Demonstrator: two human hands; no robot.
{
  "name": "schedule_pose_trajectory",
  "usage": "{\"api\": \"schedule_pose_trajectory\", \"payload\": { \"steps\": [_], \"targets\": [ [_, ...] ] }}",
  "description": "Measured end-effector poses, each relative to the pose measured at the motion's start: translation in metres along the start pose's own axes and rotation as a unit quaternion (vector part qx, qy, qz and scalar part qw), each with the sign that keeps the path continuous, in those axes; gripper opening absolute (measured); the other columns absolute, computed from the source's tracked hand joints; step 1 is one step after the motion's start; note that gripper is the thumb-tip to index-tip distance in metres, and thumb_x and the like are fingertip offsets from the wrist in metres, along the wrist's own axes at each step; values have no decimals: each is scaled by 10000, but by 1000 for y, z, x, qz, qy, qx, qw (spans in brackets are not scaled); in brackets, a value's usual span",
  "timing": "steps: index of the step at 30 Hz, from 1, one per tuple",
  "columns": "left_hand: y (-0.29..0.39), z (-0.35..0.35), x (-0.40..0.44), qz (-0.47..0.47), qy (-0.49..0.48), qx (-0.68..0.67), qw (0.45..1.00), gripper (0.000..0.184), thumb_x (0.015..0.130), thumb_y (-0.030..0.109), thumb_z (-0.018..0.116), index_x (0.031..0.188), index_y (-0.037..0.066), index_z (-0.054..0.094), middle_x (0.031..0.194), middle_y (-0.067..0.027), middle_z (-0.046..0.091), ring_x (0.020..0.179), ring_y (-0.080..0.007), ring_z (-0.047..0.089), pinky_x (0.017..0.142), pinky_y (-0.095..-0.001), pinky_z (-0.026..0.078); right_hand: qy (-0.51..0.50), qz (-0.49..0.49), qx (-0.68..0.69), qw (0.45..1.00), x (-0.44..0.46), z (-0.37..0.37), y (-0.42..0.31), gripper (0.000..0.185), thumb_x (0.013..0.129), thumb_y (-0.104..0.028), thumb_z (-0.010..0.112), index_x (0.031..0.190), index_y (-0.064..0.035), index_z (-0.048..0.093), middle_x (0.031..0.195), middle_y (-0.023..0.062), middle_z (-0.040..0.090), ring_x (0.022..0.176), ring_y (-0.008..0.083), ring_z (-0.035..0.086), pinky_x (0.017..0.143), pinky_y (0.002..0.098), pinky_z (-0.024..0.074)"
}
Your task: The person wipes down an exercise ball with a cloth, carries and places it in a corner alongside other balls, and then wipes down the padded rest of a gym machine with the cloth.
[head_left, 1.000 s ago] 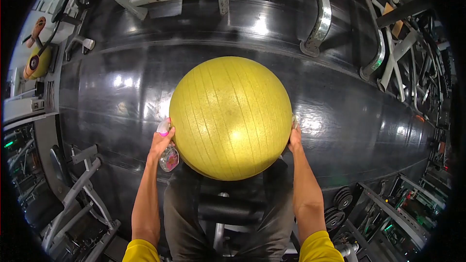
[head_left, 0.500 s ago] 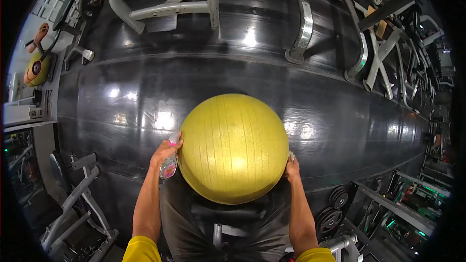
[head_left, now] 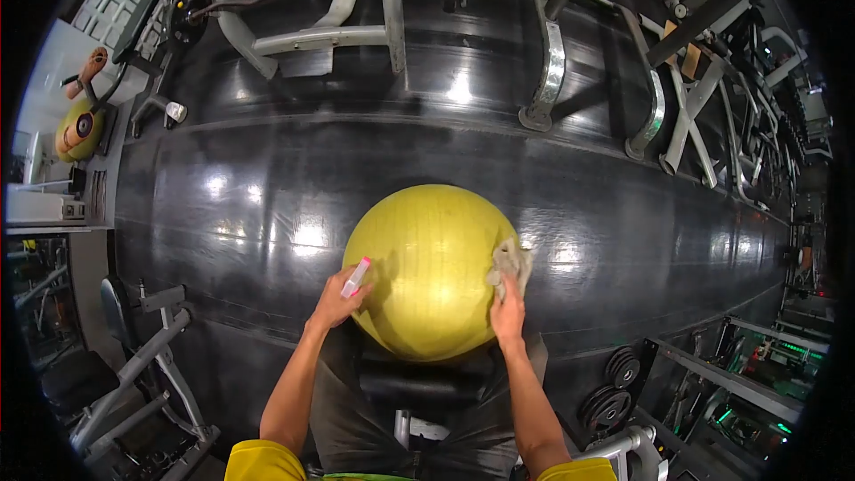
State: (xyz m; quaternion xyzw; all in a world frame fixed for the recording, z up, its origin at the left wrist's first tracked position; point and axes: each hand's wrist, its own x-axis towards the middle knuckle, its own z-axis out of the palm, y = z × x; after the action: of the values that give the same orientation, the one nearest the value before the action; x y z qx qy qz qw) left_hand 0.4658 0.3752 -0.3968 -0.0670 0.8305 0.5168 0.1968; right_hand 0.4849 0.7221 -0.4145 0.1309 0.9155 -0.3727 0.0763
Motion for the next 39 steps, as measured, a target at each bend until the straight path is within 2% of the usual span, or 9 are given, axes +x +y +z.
{"api": "schedule_pose_trajectory", "payload": {
  "steps": [4,10,15,18,21,24,30,35,39],
  "targets": [
    [46,4,-34,95,44,-57,993,309,821,115,640,1102,-8,601,797,-35,646,608,-76,552,596,-249,472,4,-28,-33,999,-2,4,-14,493,812,34,548,1287,-80,479,1334,223,448,1240,368,425,1024,392,373],
    [87,40,-101,-30,-22,-219,975,246,833,104,660,1053,1,617,664,25,513,575,-43,431,540,-220,393,-23,-16,-27,999,-6,2,-8,474,829,12,544,1287,-89,471,1389,229,377,1288,358,368,1046,391,358],
    [82,80,-139,-6,39,-135,990,157,854,91,636,986,9,613,644,14,538,515,-45,496,476,-222,404,-29,-33,29,999,1,3,0,425,861,-37,530,1280,-80,478,1361,247,404,1277,383,369,1037,386,357],
    [74,91,-151,-88,60,-162,981,133,848,89,641,954,12,615,639,6,553,520,-59,524,487,-225,415,-49,65,51,995,11,1,3,364,933,-152,485,1279,-41,475,1308,204,495,1198,330,488,978,366,388],
    [84,87,-154,-130,65,-192,970,142,810,129,678,910,32,651,624,-11,539,572,-66,465,557,-237,412,41,135,259,955,16,-5,16,421,976,-271,454,1308,-11,444,1229,101,553,1110,190,510,958,309,379],
    [101,82,-147,-141,65,-217,964,143,809,128,680,904,25,649,643,-28,573,596,-65,513,572,-240,434,102,148,393,902,11,-19,12,434,981,-283,448,1315,-6,435,1269,100,524,1140,204,494,970,316,377],
    [70,92,-132,-95,63,-181,977,145,822,118,670,927,23,639,672,-56,620,615,-75,584,566,-250,458,107,189,387,896,18,-34,11,407,983,-273,438,1295,-12,464,1247,104,542,1122,207,512,953,316,388],
    [78,92,-127,-90,21,-228,969,145,834,96,656,957,26,624,652,-46,612,590,-68,576,546,-247,456,104,51,147,982,36,4,1,416,965,-318,467,1241,-9,501,1163,145,590,1060,239,537,927,327,401],
    [84,85,-136,-70,69,-282,954,117,847,54,634,948,-3,612,728,-45,628,592,-63,568,544,-221,449,29,-161,-14,986,0,78,-74,476,726,40,518,1193,-43,549,1278,196,510,1236,340,439,1065,406,309]
  ]
}}
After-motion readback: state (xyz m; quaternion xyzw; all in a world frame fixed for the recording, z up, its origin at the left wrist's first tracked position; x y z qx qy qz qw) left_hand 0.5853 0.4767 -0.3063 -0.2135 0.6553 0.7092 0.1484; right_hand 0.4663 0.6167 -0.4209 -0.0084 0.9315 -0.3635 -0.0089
